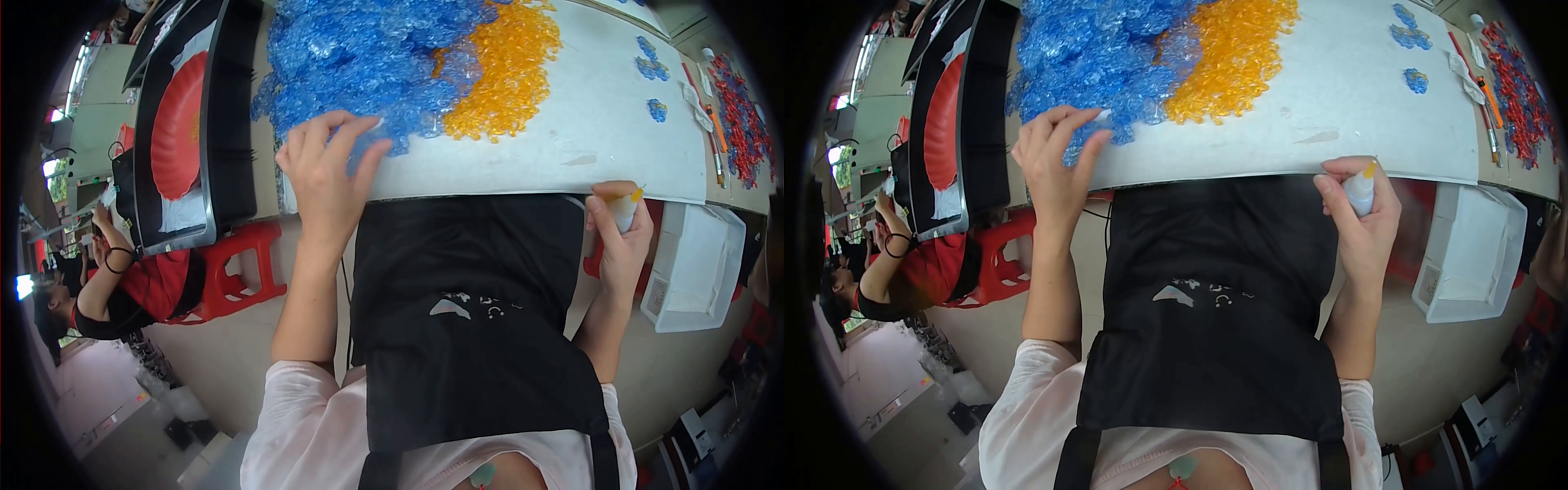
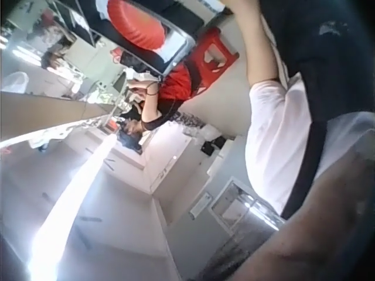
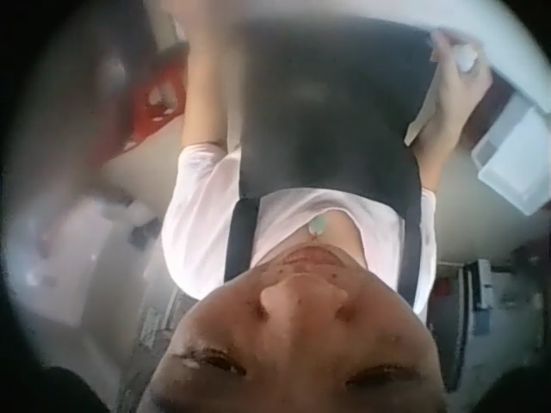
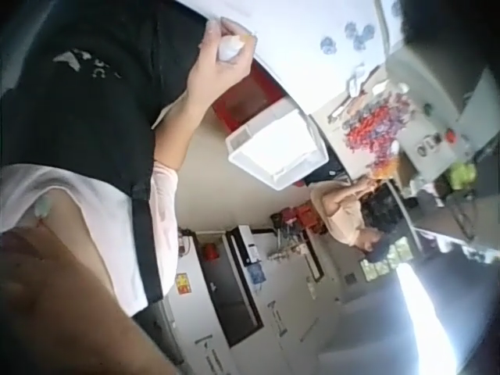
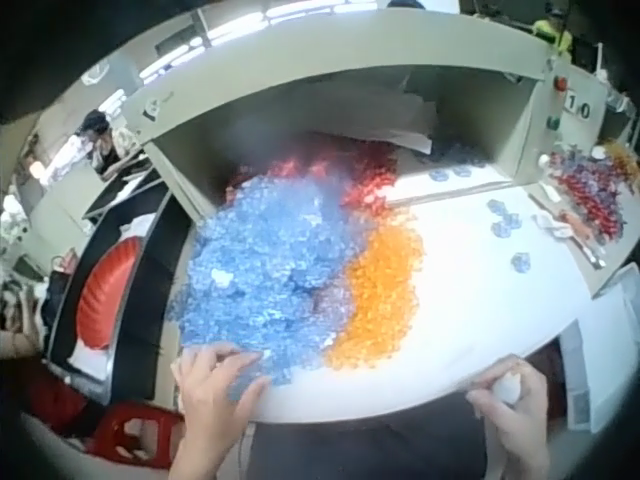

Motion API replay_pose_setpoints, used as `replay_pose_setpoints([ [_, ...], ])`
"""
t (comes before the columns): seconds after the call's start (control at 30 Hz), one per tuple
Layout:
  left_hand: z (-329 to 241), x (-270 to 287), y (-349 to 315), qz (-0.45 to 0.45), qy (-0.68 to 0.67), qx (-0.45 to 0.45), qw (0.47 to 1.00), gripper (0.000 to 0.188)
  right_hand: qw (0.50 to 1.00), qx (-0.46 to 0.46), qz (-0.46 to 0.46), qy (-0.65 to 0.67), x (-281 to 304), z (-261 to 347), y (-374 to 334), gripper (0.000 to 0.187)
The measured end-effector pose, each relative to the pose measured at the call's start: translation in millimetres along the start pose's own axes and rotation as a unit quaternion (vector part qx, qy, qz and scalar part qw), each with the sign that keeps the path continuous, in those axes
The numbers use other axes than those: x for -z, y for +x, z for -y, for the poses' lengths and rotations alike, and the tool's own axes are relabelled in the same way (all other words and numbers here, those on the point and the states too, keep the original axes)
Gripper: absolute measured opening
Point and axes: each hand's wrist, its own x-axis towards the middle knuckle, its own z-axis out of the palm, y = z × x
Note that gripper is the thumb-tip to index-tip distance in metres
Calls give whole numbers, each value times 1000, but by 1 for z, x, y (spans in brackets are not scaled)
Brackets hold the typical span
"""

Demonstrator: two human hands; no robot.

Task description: Apply glue to blue plastic flower-shaped components and bond them together or to a base.

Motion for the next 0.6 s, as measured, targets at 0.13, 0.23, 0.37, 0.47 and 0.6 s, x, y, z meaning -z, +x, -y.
replay_pose_setpoints([
  [0.13,-1,-2,-11,30,40,1,999,38,999,0,45,-5,-21,6,1,13],
  [0.23,-3,-5,-14,34,42,19,998,47,999,-4,50,-16,-29,7,-3,12],
  [0.37,-10,-14,-15,35,36,47,998,49,998,-13,55,-28,-32,4,-6,11],
  [0.47,-10,-18,-15,24,14,50,998,43,997,3,60,-46,-33,0,-6,11],
  [0.6,-7,-23,-22,-10,-87,14,996,27,997,-26,63,-40,-35,4,-6,11],
])
